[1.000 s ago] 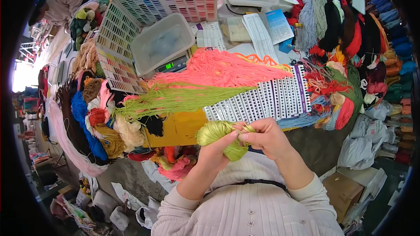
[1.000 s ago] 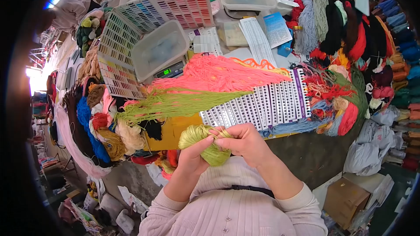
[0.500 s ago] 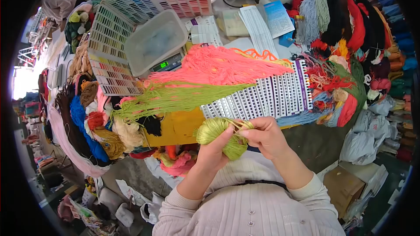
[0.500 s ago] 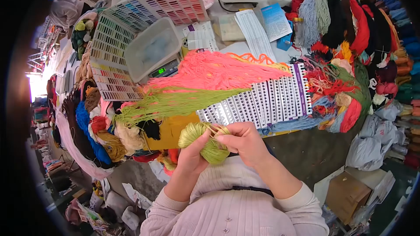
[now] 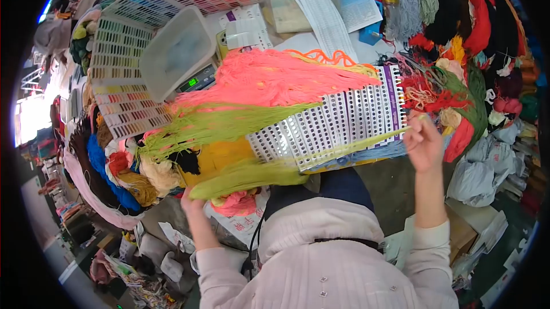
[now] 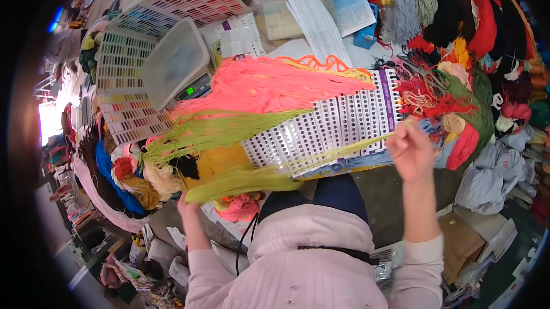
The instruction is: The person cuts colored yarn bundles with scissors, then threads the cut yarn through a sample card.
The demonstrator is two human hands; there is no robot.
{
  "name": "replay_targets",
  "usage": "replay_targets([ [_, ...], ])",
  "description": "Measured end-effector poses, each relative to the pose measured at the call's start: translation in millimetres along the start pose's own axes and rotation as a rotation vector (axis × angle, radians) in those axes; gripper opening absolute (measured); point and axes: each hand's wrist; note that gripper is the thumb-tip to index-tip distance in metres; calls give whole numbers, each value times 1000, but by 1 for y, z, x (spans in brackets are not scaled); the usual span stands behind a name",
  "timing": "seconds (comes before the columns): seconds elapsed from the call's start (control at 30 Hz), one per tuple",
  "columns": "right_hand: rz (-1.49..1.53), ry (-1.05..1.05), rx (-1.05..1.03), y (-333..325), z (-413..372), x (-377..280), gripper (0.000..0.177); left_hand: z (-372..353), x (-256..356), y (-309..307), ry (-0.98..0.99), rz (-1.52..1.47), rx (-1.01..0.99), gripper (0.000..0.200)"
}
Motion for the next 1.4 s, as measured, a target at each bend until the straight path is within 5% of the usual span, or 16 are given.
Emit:
replay_targets([
  [0.1, -98, -190, 90, -140, 39, -122, 11, -47, 12, 5, 310, 7, 444, 33],
  [0.17, -225, -711, 322, -230, 50, -228, 10, -30, 42, -15, 193, 223, 159, 37],
  [0.2, -322, -761, 304, -207, 57, -222, 10, -25, 26, -1, -75, 168, -255, 35],
  [0.27, -623, -563, 159, -148, 73, -131, 12, 5, -32, 38, -314, 253, -595, 31],
  [0.43, -1200, 11, -89, -110, 100, 71, 9, 66, -216, 145, -441, 525, -205, 19],
  [0.63, -1613, -541, -430, -134, 112, 174, 9, 86, -351, 235, -220, 1138, -171, 16],
  [0.73, -1694, -550, -454, -131, 109, 169, 12, 93, -371, 255, -83, 1524, -52, 18],
  [0.87, -1649, -553, -527, -135, 112, 166, 25, 86, -371, 237, 226, 1725, -223, 8],
  [1.0, -1766, -582, -736, -128, 98, 162, 37, 90, -372, 239, -17, 1296, -219, 4],
  [1.2, -1524, -401, -656, -140, 104, 158, 34, 106, -383, 234, 95, 1395, -248, 11],
  [1.3, -1486, -330, -573, -138, 105, 161, 33, 95, -380, 241, -34, 1255, -155, 10],
  [1.4, -1489, -320, -564, -136, 107, 157, 28, 74, -353, 251, -369, 859, -237, 13],
])
Point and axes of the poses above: each hand's wrist, its own z-axis towards the middle knuckle, its own y-axis out of the palm, x = y × z, and after that the axes turned 15 degrees about -y, right-handed
